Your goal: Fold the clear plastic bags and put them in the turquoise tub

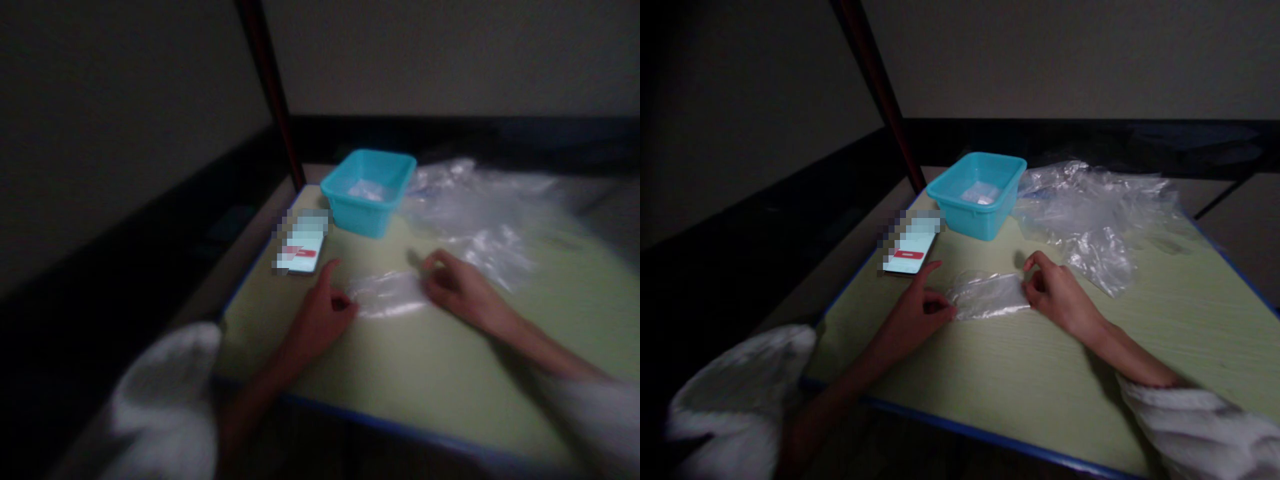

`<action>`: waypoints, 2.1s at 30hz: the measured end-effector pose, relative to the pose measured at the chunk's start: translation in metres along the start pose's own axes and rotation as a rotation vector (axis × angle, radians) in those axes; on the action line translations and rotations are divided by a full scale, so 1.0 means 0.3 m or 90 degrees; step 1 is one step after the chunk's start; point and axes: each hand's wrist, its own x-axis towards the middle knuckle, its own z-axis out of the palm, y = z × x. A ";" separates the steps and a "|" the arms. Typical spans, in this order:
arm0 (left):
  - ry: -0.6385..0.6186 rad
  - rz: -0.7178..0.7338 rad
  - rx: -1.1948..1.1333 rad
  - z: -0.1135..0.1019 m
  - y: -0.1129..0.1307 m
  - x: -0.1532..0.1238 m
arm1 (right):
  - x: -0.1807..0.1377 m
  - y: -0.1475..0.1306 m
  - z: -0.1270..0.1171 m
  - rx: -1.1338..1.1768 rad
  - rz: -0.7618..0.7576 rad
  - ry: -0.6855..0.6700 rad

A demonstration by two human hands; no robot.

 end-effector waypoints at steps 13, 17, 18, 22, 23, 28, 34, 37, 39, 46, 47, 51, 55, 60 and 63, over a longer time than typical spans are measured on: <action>0.006 0.034 0.016 0.003 -0.002 0.013 | -0.072 -0.006 0.122 -0.377 -0.278 -0.032; 0.010 0.045 0.034 0.007 0.000 0.012 | -0.066 0.008 0.125 -0.389 -0.272 -0.058; 0.007 0.046 0.036 0.007 -0.001 0.013 | -0.065 0.010 0.126 -0.388 -0.271 -0.064; -0.004 0.043 0.042 -0.004 -0.013 0.022 | -0.060 0.018 0.132 -0.387 -0.268 -0.074; -0.005 0.041 0.052 -0.011 -0.017 0.024 | -0.060 0.020 0.134 -0.389 -0.265 -0.074; 0.081 0.072 0.262 -0.026 0.010 0.014 | -0.061 0.032 0.143 -0.398 -0.260 -0.069; -0.074 0.378 0.517 0.131 0.102 0.020 | -0.060 0.039 0.140 -0.400 -0.258 -0.072; -0.104 0.361 0.564 0.197 0.092 0.047 | -0.059 0.039 0.137 -0.391 -0.252 -0.082; -0.092 0.350 0.574 0.211 0.068 0.057 | -0.059 0.043 0.137 -0.397 -0.258 -0.081; -0.048 0.342 0.593 0.173 0.000 0.039 | -0.066 0.068 0.139 -0.444 -0.319 -0.054; -0.045 0.336 0.596 0.167 -0.006 0.036 | -0.066 0.068 0.139 -0.449 -0.319 -0.052; -0.025 0.323 0.605 0.146 -0.027 0.027 | -0.066 0.064 0.138 -0.454 -0.314 -0.047; -0.019 0.315 0.622 0.130 -0.036 0.016 | -0.065 0.062 0.137 -0.456 -0.304 -0.054; -0.040 0.303 0.633 0.109 -0.034 0.008 | -0.064 0.064 0.137 -0.445 -0.299 -0.059; -0.043 0.303 0.633 0.105 -0.035 0.008 | -0.064 0.063 0.139 -0.434 -0.292 -0.063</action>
